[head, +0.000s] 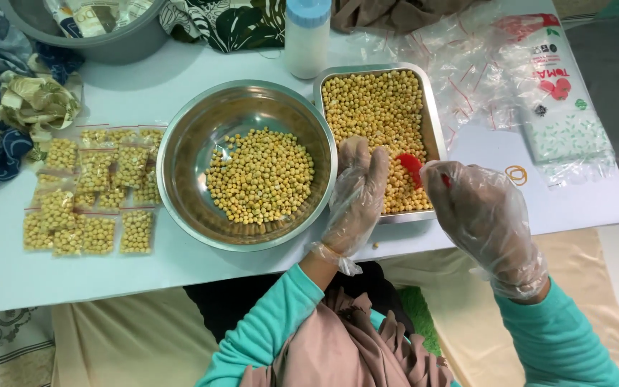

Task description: The person is seasoning nuts by scooping them into a bowl, adding liquid from a squeeze bottle, and mixing them thoroughly by hand.

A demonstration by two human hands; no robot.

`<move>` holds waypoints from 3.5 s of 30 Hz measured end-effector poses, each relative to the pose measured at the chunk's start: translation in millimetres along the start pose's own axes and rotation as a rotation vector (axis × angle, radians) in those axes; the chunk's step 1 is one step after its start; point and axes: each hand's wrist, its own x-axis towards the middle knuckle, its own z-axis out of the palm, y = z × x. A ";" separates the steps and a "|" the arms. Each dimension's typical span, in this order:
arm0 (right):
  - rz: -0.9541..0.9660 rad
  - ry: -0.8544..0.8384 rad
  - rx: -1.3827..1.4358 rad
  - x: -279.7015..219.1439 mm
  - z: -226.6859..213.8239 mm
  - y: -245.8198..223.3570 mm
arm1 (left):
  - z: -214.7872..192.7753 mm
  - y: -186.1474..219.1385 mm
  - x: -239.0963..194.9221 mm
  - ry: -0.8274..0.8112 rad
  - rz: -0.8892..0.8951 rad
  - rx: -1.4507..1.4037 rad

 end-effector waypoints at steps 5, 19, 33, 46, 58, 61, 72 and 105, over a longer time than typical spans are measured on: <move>0.664 -0.014 1.056 17.1 -12.0 -2.6 | -29.6 55.1 -6.1 0.051 0.424 -0.026; 1.419 0.191 1.528 10.6 36.2 -17.1 | -13.3 17.3 4.7 0.124 0.289 -0.262; 1.349 0.362 1.843 -8.3 45.9 19.9 | 18.5 1.3 33.2 0.385 0.055 -0.832; 1.035 0.362 1.807 48.8 -3.3 4.6 | -32.8 7.7 37.2 0.242 0.121 -1.494; 0.205 0.210 1.413 97.1 -8.8 -68.3 | -140.5 -13.8 -1.3 0.698 -0.029 -1.079; 0.040 0.312 1.226 90.3 5.2 -77.9 | -144.3 -20.3 -7.7 0.736 0.106 -0.945; 0.163 0.206 1.005 8.7 -52.1 -7.2 | -121.6 17.5 -19.9 0.560 0.214 -1.032; 0.060 0.002 0.909 -41.0 -33.6 -2.8 | -39.8 52.1 -31.1 0.228 0.288 -0.955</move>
